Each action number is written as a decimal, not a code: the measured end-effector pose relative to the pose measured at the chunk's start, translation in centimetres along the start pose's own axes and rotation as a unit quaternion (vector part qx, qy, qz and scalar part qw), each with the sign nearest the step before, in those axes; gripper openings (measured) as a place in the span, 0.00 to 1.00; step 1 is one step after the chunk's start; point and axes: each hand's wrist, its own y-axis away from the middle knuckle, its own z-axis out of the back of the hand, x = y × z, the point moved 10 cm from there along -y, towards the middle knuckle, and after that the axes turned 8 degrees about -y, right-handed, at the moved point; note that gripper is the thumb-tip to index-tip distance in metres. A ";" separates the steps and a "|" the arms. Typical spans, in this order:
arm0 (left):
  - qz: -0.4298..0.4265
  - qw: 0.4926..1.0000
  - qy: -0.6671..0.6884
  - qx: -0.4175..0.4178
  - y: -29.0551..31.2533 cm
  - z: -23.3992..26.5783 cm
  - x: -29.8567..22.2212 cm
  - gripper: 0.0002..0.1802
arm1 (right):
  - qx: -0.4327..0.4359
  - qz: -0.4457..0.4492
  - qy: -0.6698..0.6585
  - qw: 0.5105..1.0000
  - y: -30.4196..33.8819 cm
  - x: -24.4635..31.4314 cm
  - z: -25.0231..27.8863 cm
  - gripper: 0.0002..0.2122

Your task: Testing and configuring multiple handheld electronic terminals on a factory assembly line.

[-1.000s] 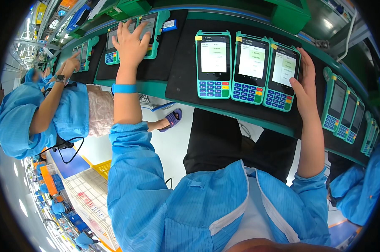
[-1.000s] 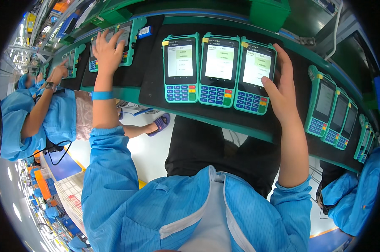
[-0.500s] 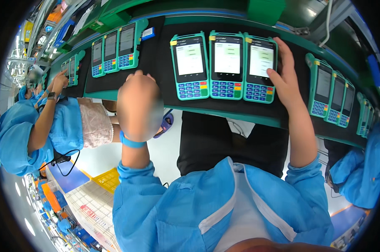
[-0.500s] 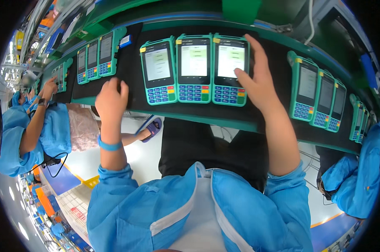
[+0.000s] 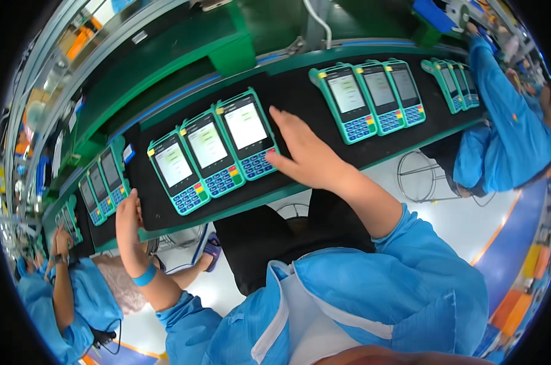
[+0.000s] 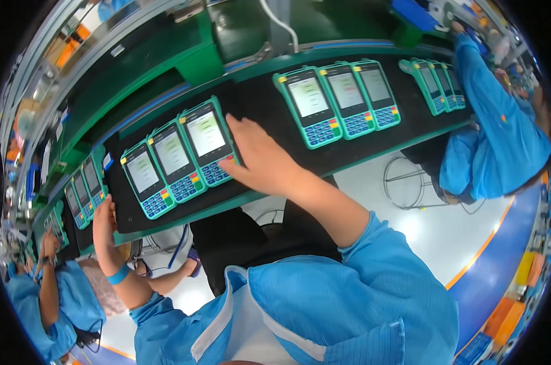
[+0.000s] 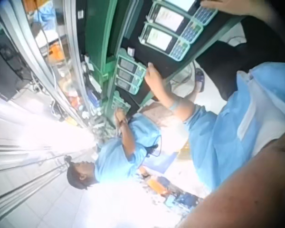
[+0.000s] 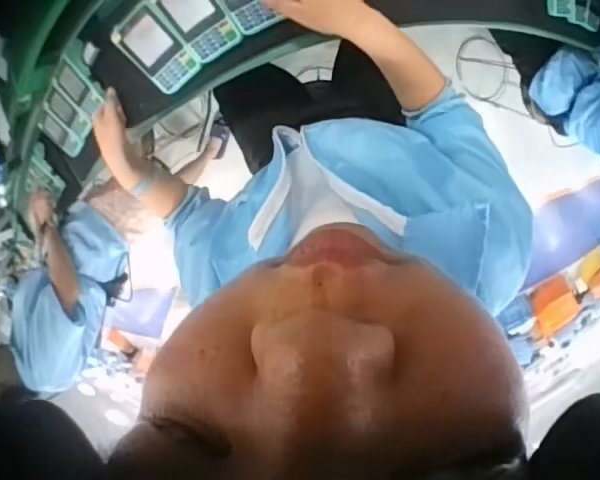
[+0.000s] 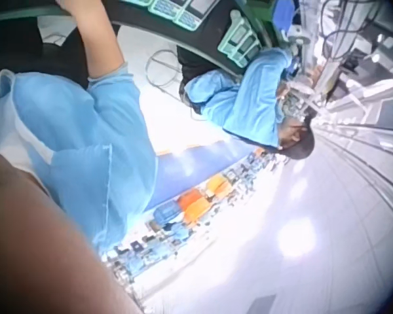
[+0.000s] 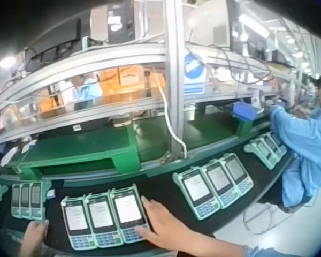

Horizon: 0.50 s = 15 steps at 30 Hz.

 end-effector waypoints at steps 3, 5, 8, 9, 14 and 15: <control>0.029 0.996 0.076 0.034 -2.1 -0.7 0.3 0.18 | 0.054 0.001 0.093 0.994 2.3 -0.2 -0.4 0.36; 0.042 0.994 0.064 0.081 -3.3 -2.0 0.3 0.17 | 0.034 0.043 0.150 0.987 3.1 0.3 0.0 0.32; 0.031 0.999 0.010 0.032 -5.2 -1.9 0.5 0.17 | 0.023 0.075 0.190 0.979 3.6 0.3 -0.2 0.29; -0.006 1.000 0.008 -0.007 -5.8 -2.2 0.3 0.18 | 0.016 0.082 0.198 0.977 3.7 0.3 -0.3 0.29; -0.107 0.984 -0.067 -0.128 -6.7 -2.4 1.1 0.24 | 0.024 0.093 0.245 0.965 3.9 0.5 -0.9 0.35; -0.118 0.977 -0.081 -0.155 -6.5 -2.2 1.2 0.24 | 0.027 0.094 0.249 0.964 4.0 0.5 -1.0 0.36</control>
